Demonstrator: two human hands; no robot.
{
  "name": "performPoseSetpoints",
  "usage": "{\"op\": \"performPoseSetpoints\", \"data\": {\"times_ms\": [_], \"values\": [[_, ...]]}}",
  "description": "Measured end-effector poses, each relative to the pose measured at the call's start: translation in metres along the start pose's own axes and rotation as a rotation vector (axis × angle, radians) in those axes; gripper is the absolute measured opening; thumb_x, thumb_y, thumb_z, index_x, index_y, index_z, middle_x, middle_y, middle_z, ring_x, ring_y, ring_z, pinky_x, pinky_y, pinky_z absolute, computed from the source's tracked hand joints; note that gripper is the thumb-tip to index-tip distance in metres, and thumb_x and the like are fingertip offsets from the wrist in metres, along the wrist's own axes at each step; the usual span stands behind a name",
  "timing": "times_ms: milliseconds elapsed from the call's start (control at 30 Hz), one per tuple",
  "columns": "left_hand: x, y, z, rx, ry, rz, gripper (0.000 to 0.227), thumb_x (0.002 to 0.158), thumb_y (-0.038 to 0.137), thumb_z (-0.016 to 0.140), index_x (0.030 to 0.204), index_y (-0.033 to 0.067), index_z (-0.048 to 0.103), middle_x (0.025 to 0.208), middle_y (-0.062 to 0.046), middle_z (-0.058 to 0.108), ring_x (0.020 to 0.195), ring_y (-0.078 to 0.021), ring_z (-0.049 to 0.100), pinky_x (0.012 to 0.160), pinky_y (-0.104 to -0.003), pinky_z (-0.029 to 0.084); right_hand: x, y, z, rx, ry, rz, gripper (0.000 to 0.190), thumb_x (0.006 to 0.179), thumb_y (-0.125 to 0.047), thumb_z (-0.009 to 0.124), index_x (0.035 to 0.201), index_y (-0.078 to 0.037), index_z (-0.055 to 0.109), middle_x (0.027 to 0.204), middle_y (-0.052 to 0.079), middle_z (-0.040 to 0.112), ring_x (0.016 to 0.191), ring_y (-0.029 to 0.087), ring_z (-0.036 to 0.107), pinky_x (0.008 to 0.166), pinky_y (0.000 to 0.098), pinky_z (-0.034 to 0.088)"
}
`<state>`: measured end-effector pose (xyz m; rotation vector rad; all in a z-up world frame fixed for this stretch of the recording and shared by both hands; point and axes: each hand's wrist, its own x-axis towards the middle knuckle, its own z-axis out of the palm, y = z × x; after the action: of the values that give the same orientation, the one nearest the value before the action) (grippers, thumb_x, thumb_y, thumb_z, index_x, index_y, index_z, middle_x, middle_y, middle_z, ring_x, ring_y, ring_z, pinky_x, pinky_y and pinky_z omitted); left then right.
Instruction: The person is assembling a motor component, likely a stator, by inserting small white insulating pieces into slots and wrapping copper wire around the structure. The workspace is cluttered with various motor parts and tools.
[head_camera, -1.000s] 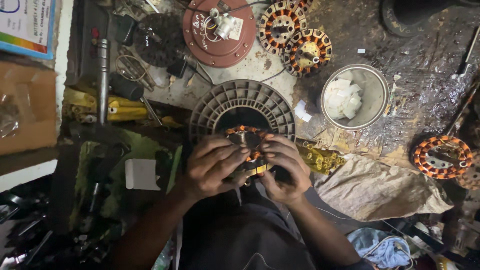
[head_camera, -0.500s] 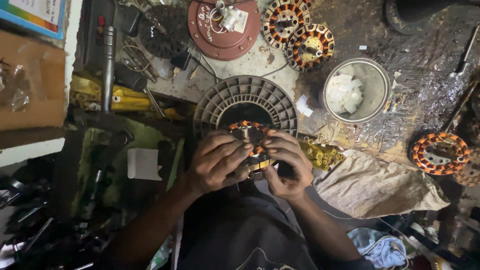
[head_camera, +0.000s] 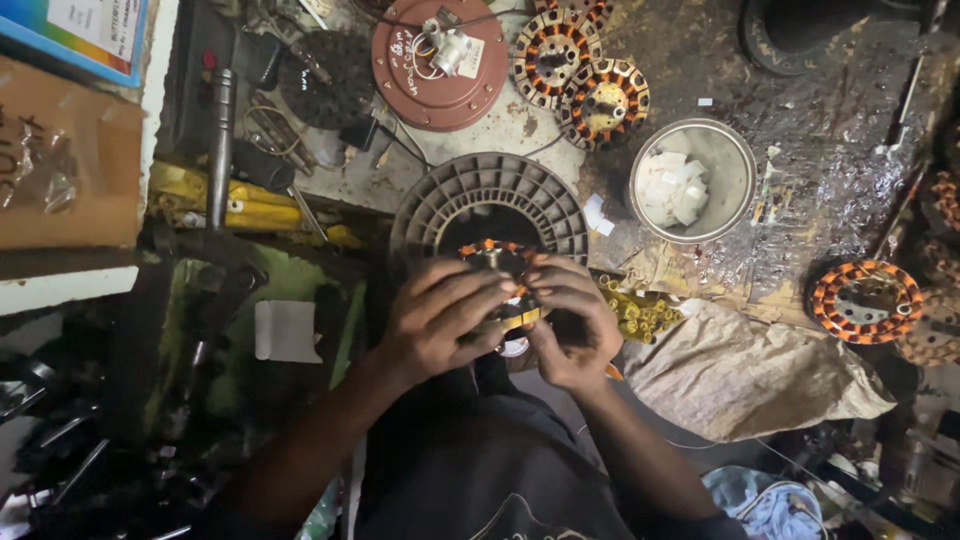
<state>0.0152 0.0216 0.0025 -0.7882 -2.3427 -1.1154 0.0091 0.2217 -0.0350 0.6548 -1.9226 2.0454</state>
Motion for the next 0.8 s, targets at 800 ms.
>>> {"op": "performPoseSetpoints", "data": {"times_ms": [800], "values": [[0.059, -0.065, 0.004, 0.016, -0.067, -0.039, 0.042, 0.088, 0.015, 0.081, 0.125, 0.0073, 0.065, 0.121, -0.011, 0.072, 0.109, -0.0283, 0.070, 0.097, -0.044, 0.054, 0.068, 0.023, 0.005, 0.107, 0.109, 0.227, 0.035, 0.089, 0.009, 0.072, 0.121, 0.002, 0.059, 0.132, 0.018, 0.062, 0.122, 0.028, 0.063, 0.100, 0.0370, 0.057]]}}
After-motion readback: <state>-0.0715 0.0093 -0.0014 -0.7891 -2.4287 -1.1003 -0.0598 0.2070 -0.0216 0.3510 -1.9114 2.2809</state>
